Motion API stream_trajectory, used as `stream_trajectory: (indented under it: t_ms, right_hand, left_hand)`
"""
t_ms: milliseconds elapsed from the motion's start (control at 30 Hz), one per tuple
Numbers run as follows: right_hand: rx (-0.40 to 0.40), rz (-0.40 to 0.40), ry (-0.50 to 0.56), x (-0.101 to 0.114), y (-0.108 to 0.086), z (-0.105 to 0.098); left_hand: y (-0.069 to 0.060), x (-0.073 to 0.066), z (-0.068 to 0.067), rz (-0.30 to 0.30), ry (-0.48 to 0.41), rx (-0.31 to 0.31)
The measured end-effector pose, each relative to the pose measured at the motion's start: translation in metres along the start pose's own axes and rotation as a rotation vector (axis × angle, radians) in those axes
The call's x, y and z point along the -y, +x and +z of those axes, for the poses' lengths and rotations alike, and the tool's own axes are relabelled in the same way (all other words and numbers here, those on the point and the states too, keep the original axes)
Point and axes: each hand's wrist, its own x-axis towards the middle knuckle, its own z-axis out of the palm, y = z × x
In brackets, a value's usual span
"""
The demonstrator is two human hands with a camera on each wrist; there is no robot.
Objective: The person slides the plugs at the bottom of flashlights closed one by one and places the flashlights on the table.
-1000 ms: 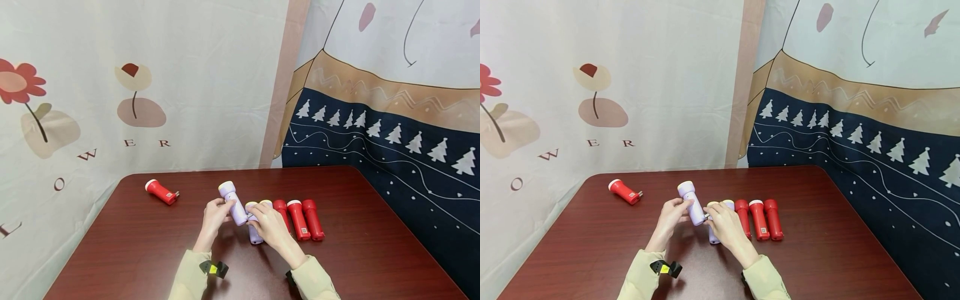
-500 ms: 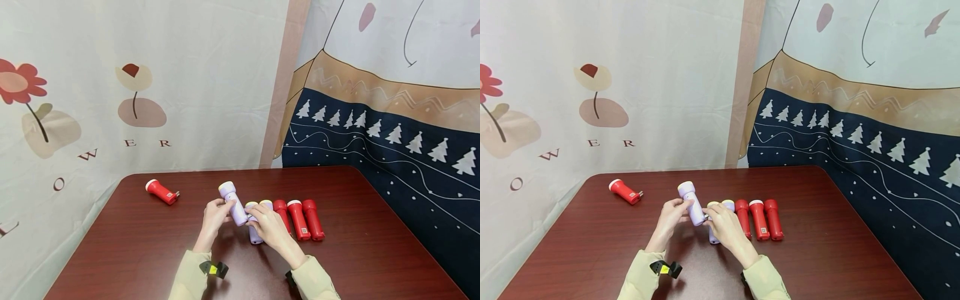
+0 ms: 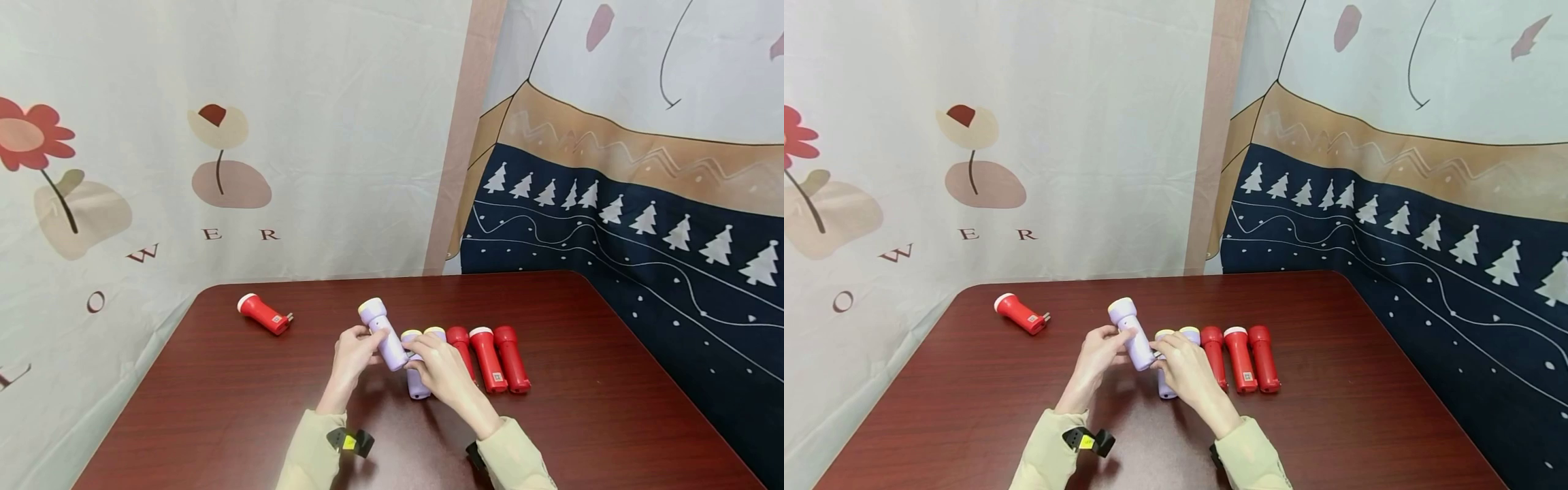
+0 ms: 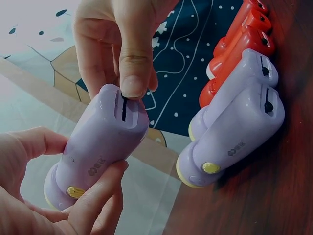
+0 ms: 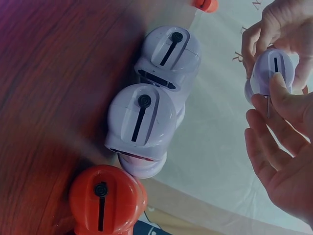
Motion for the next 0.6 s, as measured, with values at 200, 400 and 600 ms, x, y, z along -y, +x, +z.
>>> stream_trajectory:
  t_ms: [200,400,600]
  right_hand:
    - [-0.010,0.000,0.000,-0.0010,-0.0001,0.0011]
    - [-0.028,-0.007,-0.009,-0.0011,0.0000,0.0011]
    - [-0.037,-0.010,-0.019,-0.0005,-0.0003,0.0016]
  left_hand:
    - [0.0002,0.0017,0.0024,0.004,-0.014,-0.003]
    - [-0.0001,0.0015,0.0035,0.007,-0.008,-0.008]
    - [-0.0012,0.0009,0.0036,0.006,-0.006,-0.011]
